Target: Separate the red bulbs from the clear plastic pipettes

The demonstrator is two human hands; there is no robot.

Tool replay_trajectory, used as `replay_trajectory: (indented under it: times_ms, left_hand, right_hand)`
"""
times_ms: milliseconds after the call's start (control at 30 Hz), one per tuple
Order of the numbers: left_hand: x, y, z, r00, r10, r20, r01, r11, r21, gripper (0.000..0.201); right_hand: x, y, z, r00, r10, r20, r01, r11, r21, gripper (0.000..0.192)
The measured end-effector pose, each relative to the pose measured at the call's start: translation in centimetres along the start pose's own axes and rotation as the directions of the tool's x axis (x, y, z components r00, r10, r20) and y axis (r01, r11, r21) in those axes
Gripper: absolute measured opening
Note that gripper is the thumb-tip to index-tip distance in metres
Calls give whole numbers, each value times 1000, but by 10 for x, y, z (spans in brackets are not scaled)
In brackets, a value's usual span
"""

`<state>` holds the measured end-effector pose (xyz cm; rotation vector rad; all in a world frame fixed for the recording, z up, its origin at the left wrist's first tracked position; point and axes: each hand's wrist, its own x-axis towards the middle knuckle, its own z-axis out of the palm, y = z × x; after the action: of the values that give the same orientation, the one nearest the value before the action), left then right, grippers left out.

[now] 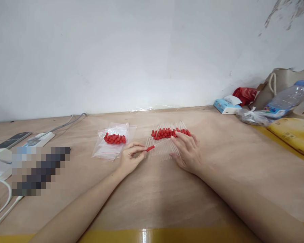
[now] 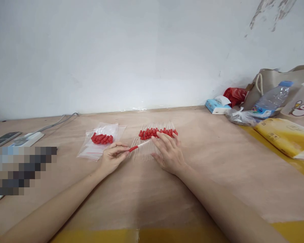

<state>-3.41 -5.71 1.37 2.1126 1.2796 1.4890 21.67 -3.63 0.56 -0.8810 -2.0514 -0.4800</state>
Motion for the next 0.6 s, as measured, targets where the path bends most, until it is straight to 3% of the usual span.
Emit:
replay_trajectory:
  times_ms: [100, 233, 400, 500, 600]
  left_hand:
    - [-4, 5, 4, 989, 133, 65, -135, 991, 24, 15]
    - [-5, 9, 7, 967, 231, 111, -230, 973, -23, 18]
    - [-7, 9, 7, 955, 245, 166, -244, 969, -29, 19]
    - [-6, 12, 9, 949, 224, 220, -246, 967, 74, 28]
    - [-3, 13, 13, 918, 264, 295, -324, 929, 179, 30]
  right_hand:
    - [4, -8, -2, 993, -116, 35, 115, 993, 32, 41]
    - [7, -13, 0, 988, -148, 33, 145, 987, 70, 29]
    - [7, -14, 6, 986, -154, 66, 150, 987, 60, 16]
    - [7, -16, 10, 983, -167, 81, 161, 984, 75, 15]
    - [7, -19, 12, 981, -171, 86, 163, 982, 93, 16]
